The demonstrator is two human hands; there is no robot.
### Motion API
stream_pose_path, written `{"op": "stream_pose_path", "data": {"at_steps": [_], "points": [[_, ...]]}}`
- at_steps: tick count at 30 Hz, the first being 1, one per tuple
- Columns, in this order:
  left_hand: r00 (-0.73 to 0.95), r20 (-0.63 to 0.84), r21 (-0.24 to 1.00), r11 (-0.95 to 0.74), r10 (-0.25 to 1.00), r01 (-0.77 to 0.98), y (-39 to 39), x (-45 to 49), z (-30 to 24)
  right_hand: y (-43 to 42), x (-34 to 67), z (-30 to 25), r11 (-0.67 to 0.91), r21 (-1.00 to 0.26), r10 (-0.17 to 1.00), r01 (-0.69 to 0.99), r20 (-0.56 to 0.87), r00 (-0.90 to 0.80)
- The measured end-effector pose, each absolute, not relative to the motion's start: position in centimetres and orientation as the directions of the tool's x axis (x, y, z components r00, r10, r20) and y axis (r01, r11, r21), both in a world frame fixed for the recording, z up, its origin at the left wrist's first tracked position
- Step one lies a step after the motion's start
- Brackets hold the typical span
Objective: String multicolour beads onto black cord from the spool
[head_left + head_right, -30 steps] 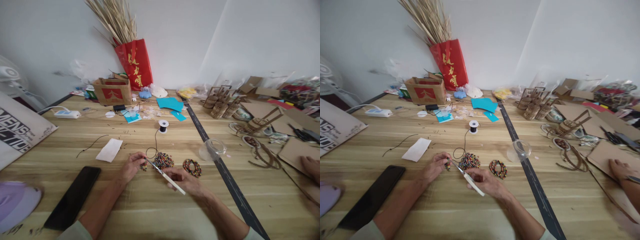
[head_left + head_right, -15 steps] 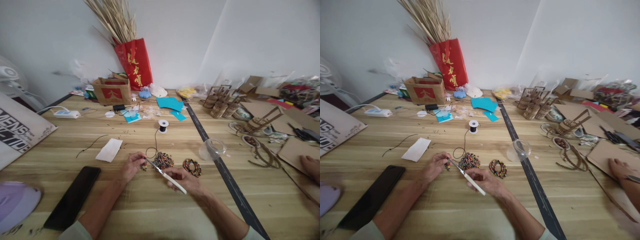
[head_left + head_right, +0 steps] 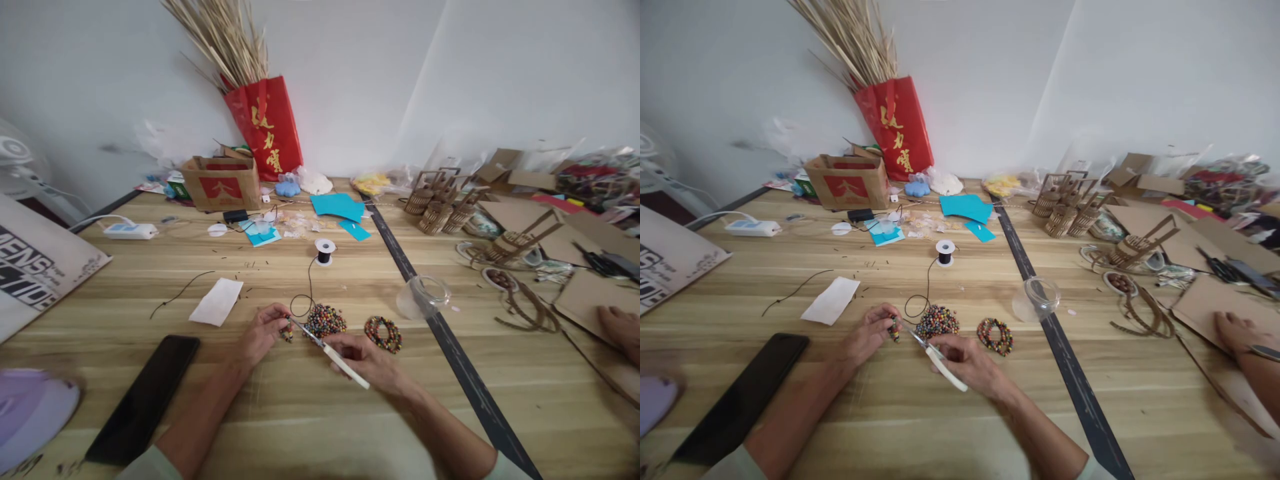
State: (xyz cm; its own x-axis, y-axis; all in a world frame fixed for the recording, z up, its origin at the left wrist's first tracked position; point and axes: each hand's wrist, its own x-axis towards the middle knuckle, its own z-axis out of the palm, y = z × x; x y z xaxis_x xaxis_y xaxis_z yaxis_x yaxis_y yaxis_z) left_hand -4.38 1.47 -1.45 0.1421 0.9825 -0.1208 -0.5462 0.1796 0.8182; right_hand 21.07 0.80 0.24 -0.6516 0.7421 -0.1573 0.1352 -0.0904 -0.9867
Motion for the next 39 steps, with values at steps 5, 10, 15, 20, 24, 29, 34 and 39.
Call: {"op": "stream_pose_path", "data": {"at_steps": [5,10,15,20,24,29,34,39], "points": [[0.169,-0.086,0.807,0.168,0.982,-0.566,1.6,-4.5,-1.7,0.7,21.1,0.0,0.220,-0.935,0.811,0.277,0.018,-0.585],[0.184,-0.085,0.787,0.179,0.979,-0.590,1.6,-4.5,-2.0,0.7,21.0,0.1,0.380,-0.867,0.792,0.322,0.126,-0.598],[0.169,-0.102,0.771,0.186,0.980,-0.609,1.6,-4.5,-2.2,0.6,20.9,0.2,0.456,-0.829,0.769,0.324,0.184,-0.612],[0.191,-0.096,0.771,0.194,0.977,-0.606,1.6,-4.4,-2.1,0.6,20.9,-0.2,0.476,-0.812,0.764,0.339,0.190,-0.616],[0.182,-0.103,0.778,0.193,0.978,-0.598,1.5,-4.5,-2.0,0.6,20.9,-0.3,0.461,-0.823,0.763,0.333,0.176,-0.622],[0.169,-0.096,0.773,0.180,0.981,-0.608,1.6,-4.5,-2.2,0.6,21.0,0.2,0.426,-0.838,0.764,0.343,0.129,-0.633],[0.172,-0.086,0.769,0.175,0.981,-0.615,1.6,-4.3,-2.2,0.6,21.1,0.0,0.398,-0.867,0.747,0.299,0.117,-0.655],[0.169,-0.095,0.775,0.180,0.981,-0.606,1.5,-4.3,-2.0,0.6,21.2,-0.8,0.325,-0.910,0.753,0.257,0.084,-0.653]]}}
